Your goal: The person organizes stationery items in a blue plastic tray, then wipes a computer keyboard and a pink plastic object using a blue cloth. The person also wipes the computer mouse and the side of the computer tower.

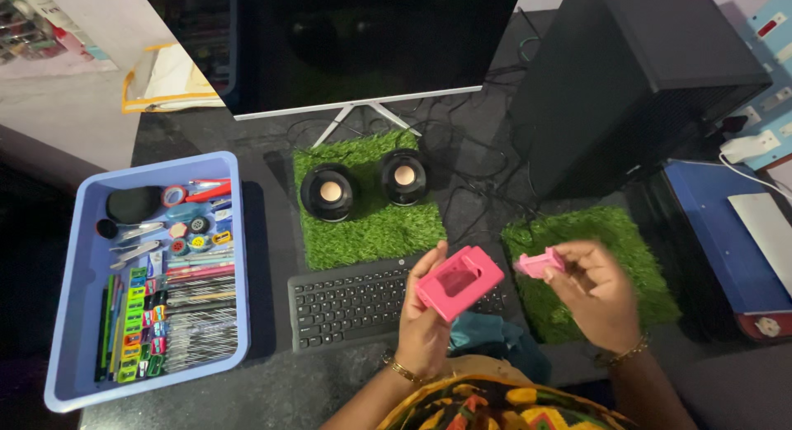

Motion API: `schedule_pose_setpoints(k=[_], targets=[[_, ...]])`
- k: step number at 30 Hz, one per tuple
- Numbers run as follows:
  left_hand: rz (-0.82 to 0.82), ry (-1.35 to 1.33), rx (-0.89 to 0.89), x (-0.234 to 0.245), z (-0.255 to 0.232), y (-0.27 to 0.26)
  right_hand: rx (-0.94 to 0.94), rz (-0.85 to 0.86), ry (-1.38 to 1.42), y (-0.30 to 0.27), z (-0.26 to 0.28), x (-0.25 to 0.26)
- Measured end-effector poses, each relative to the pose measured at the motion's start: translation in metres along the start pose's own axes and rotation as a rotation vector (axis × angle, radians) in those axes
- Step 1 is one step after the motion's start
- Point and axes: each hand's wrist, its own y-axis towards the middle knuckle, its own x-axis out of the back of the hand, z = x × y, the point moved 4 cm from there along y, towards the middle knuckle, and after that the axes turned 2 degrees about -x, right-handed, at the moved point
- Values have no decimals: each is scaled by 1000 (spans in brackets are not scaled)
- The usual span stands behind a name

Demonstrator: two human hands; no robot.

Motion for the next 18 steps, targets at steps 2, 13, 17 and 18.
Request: schedule_pose_setpoints(k=[2, 13, 17, 18], targets=[[-9, 63, 28, 1, 4, -1, 50, -4, -29, -5, 9, -15], [136, 138, 20, -6, 6, -6, 224, 77, -346, -2, 52, -44], [204, 213, 2, -10, 6, -8, 303, 171, -492, -1, 53, -61], [215, 228, 11, -10, 6, -9, 289, 120, -522, -2, 53, -61]])
